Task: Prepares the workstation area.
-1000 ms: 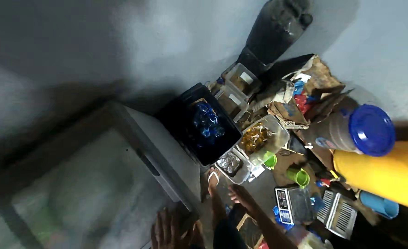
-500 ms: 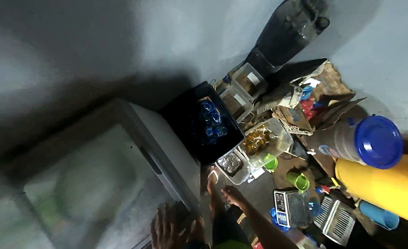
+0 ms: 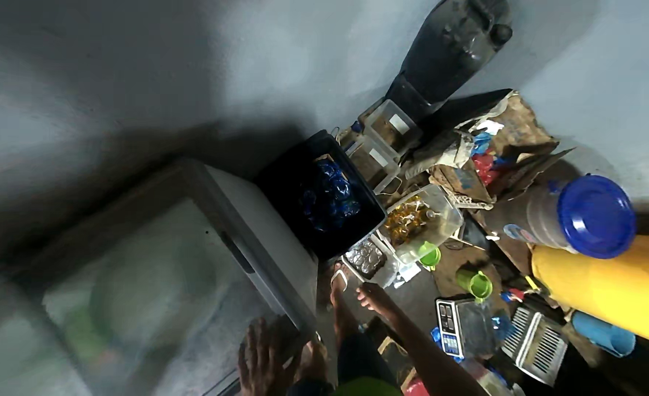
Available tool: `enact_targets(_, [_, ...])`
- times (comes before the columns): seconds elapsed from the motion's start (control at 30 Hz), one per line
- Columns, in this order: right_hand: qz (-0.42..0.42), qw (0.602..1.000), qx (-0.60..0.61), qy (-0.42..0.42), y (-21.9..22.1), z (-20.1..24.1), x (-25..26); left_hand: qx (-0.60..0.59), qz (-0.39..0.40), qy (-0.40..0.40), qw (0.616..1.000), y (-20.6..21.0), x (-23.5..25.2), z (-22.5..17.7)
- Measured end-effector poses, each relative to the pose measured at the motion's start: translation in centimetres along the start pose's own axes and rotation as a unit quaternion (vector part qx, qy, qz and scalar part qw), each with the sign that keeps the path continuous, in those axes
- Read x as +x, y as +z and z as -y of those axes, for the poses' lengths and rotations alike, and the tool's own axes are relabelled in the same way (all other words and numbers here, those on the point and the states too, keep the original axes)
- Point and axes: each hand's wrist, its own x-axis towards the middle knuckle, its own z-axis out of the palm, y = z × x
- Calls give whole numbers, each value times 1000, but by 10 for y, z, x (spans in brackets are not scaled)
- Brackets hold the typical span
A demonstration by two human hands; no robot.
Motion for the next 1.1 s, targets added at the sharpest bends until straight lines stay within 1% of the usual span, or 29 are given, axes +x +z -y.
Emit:
enact_targets(0.1, [-3, 1000, -9, 16, 5, -3, -3, -12, 8, -8, 1000, 0, -1, -1])
enact_targets(0.2, [4, 998, -51, 28, 11, -7, -9, -21, 1, -9, 1000, 1, -1, -1])
enact_targets(0.27, [-6, 997, -71, 27, 13, -12, -6, -16, 0, -4, 1000, 2, -1, 0])
enact_targets(0.53, [-13, 999, -40, 10, 11, 1, -12, -3, -4, -3, 1000, -1, 2, -2])
enact_targets(0.63, [-17, 999, -37, 6, 9, -2, -4, -2, 9, -10, 1000, -2, 2, -2])
enact_targets(0.83, [-12, 999, -41, 3, 9, -6, -1, -2, -2, -4, 1000, 0, 2, -1])
enact_targets(1.0, [-6, 999, -45, 4, 14, -16, 3, 2, 5, -11, 1000, 1, 2, 0])
enact_targets(1.1, [-6, 999, -39, -1, 15, -14, -1, -1, 1, -11, 1000, 2, 1, 0])
